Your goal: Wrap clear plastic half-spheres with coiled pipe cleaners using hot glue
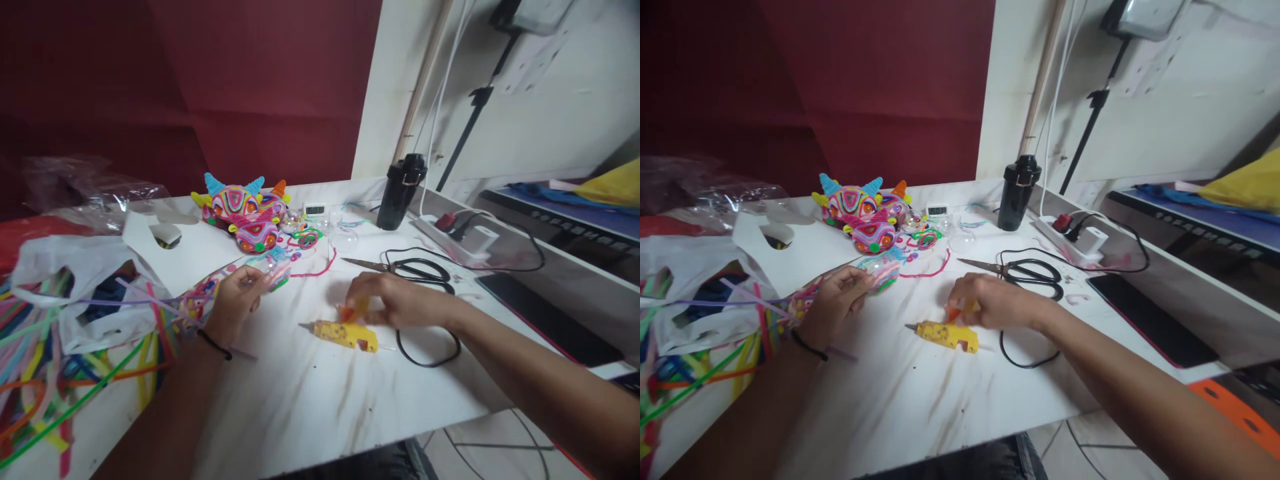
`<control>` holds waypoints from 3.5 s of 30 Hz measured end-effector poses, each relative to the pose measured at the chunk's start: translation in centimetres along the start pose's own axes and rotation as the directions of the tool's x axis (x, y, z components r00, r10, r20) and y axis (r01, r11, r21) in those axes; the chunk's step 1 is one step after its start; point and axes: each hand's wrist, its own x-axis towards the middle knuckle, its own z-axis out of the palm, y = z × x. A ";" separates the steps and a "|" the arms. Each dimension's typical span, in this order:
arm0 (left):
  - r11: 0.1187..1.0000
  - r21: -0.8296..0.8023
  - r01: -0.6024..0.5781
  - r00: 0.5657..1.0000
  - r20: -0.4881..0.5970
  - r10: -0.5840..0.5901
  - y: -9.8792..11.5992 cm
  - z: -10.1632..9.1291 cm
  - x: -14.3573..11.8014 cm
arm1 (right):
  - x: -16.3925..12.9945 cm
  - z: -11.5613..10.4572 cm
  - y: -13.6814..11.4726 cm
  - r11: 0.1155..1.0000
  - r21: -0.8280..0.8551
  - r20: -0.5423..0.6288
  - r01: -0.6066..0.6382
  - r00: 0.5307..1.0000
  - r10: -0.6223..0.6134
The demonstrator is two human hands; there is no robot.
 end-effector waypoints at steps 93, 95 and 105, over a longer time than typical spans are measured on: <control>0.964 0.252 -0.083 0.994 0.084 0.064 -0.7 2.3 -1.6 | -0.6 6.7 -1.8 0.997 -0.031 -0.374 0.069 0.924 -0.075; 0.963 0.255 -0.083 0.994 0.090 0.062 -0.7 2.3 -1.7 | -0.6 6.7 -1.8 0.998 -0.028 -0.372 0.063 0.925 -0.069; 0.962 0.260 -0.083 0.995 0.082 0.064 -0.7 2.2 -1.7 | -0.5 6.6 -1.8 0.998 -0.011 -0.402 0.059 0.914 -0.059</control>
